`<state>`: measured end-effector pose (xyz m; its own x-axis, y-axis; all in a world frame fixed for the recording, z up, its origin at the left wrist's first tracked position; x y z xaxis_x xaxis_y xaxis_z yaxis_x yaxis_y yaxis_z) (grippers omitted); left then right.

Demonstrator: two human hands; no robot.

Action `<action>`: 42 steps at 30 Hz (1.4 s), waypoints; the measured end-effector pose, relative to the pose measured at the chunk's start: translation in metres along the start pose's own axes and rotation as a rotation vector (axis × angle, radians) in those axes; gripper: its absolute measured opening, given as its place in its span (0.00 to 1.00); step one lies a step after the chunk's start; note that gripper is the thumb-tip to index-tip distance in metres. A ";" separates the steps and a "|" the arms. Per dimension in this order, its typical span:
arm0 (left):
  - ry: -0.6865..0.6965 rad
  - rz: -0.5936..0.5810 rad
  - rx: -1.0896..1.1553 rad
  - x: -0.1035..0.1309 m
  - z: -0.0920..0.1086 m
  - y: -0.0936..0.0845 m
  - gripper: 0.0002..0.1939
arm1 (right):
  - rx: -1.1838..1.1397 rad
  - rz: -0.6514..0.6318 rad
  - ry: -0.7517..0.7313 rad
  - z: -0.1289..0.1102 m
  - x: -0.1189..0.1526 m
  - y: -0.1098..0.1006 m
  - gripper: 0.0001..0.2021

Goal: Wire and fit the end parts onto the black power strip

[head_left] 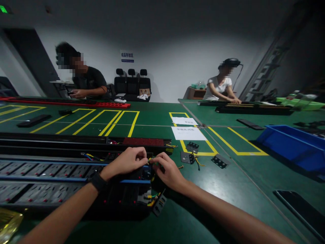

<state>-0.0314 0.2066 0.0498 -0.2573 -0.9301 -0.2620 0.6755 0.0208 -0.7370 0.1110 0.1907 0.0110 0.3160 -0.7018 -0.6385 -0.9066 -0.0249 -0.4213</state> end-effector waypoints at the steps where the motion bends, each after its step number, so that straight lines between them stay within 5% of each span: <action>1: 0.006 0.004 -0.012 0.000 0.001 0.000 0.09 | 0.035 0.010 -0.007 0.001 0.002 0.000 0.12; 10: 0.061 -0.004 -0.046 0.003 0.007 0.002 0.09 | 0.084 0.060 0.042 0.011 0.001 -0.004 0.04; 23: 0.071 0.060 -0.047 0.002 0.009 -0.001 0.07 | 0.014 0.022 0.090 0.011 -0.002 -0.001 0.06; 42: 0.135 -0.002 -0.057 0.005 0.015 0.003 0.05 | 0.028 0.021 0.050 0.002 0.000 -0.003 0.07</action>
<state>-0.0200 0.1960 0.0553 -0.3520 -0.8725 -0.3389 0.6356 0.0430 -0.7708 0.1147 0.1922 0.0112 0.2819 -0.7368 -0.6145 -0.9046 0.0095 -0.4263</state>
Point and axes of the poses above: each hand's wrist, its own x-axis away from the middle knuckle, its own y-axis out of the palm, z = x × y, the point moved 9 cm from there along -x, towards the middle knuckle, and after that the axes turned 14 degrees about z, right-handed, at the moved point
